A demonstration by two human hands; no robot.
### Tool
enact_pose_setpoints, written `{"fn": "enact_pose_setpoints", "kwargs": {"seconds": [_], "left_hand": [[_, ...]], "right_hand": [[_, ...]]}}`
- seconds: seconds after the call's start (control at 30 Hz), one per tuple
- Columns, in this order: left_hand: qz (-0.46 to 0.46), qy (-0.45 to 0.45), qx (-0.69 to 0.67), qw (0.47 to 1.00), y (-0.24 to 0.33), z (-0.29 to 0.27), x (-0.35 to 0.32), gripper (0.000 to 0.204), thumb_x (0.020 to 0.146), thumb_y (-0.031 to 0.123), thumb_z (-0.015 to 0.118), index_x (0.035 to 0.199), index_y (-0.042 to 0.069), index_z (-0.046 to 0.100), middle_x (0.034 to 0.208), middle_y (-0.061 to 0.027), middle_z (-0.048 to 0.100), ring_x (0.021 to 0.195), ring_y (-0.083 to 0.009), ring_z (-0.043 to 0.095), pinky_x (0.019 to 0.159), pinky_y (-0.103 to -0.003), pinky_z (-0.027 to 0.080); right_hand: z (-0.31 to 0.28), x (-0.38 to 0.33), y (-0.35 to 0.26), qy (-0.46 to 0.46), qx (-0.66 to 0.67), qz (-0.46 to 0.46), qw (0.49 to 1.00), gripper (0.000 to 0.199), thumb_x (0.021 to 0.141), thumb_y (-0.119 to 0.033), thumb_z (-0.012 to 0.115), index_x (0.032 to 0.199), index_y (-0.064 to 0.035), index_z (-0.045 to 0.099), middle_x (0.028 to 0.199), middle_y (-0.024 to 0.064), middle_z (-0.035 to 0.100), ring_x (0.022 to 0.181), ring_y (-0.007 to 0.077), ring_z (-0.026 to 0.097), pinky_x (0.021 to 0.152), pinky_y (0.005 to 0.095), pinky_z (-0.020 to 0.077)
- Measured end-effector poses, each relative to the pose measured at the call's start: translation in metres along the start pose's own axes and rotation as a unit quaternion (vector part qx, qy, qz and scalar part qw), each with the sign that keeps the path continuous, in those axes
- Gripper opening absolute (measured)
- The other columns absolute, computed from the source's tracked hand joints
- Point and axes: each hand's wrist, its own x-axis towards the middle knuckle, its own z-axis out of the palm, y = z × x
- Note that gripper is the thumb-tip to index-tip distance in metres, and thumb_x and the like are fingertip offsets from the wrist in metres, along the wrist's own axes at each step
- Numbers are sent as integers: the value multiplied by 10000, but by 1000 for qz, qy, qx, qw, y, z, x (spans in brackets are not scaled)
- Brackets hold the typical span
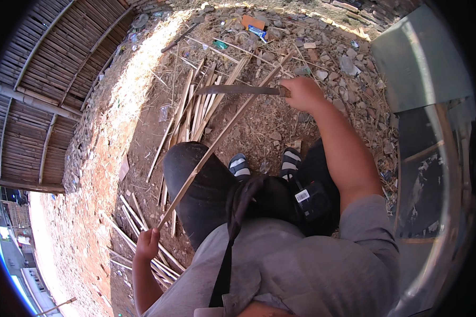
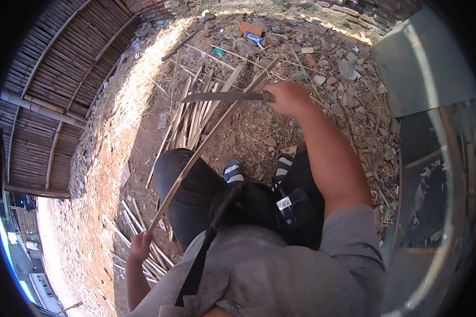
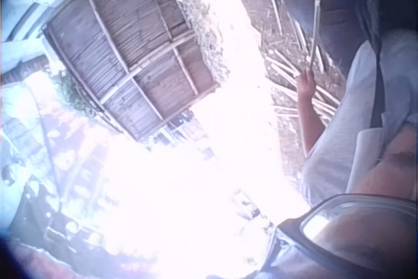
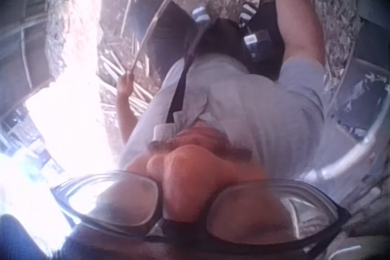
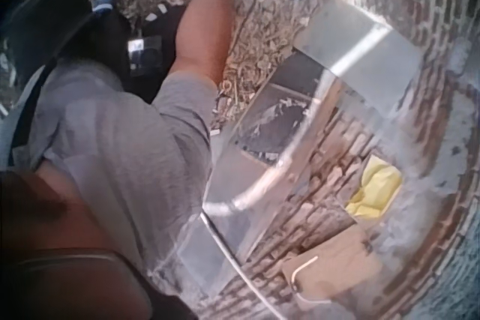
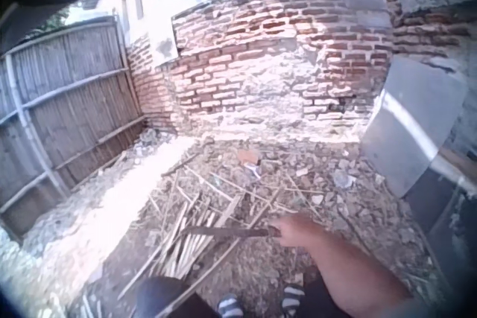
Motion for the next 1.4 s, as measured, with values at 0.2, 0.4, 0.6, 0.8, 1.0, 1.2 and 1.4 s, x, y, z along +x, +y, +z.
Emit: {"fn": "enact_pose_setpoints", "kwargs": {"seconds": [0.2, 0.4, 0.6, 0.8, 1.0, 1.2, 1.4], "left_hand": [[4, 14, 34, 999, 4, -6, -5, 548, 1056, 392, 451, 711, -23, 550, 568, -167, 512, 533, -295, 518, 547, -439, 404], [12, 16, 51, 999, 20, -12, -7, 540, 1055, 383, 453, 720, -26, 557, 578, -201, 514, 540, -353, 536, 539, -456, 397], [15, 15, 48, 999, 7, -5, -9, 515, 1053, 363, 444, 738, -28, 558, 576, -201, 509, 548, -382, 530, 543, -465, 394], [33, 42, 99, 994, 10, -8, -11, 501, 1045, 368, 447, 759, -23, 575, 603, -222, 531, 580, -419, 551, 572, -490, 414], [-10, 25, 70, 997, 17, -4, -14, 515, 1047, 380, 440, 758, -23, 580, 614, -220, 537, 593, -418, 560, 584, -478, 427], [42, 32, 72, 996, 3, -2, -13, 514, 1048, 373, 444, 737, -21, 557, 610, -228, 525, 591, -436, 547, 569, -489, 410], [25, 28, 75, 996, 14, -7, -9, 539, 1048, 394, 440, 724, -24, 544, 603, -225, 519, 568, -417, 527, 565, -482, 404]], "right_hand": [[20, 0, 60, 62, 49, 108, 991, 295, 796, -135, 678, 1089, -105, 683, 970, 160, 702, 935, 374, 675, 790, 505, 539], [29, 7, 61, 122, 55, 146, 980, 275, 796, -153, 691, 1064, -101, 664, 952, 175, 693, 924, 378, 673, 784, 502, 525], [3, 3, 19, 3, -15, 57, 998, 409, 808, -152, 671, 1217, -144, 674, 998, 178, 706, 947, 366, 684, 823, 492, 546], [17, 5, 95, 48, 91, 273, 956, 532, 844, -154, 653, 1373, -132, 605, 1104, 162, 714, 995, 327, 692, 845, 471, 553], [4, 2, 53, 59, 84, 198, 975, 515, 849, -194, 686, 1351, -103, 611, 1095, 165, 714, 991, 320, 694, 837, 467, 557], [7, 8, 67, 36, 92, 211, 973, 439, 844, -184, 661, 1275, -102, 646, 1055, 173, 709, 950, 323, 690, 798, 473, 545], [17, 5, 90, 66, 149, 262, 951, 488, 827, -183, 641, 1303, -79, 633, 1054, 185, 701, 940, 328, 686, 798, 474, 536]]}}
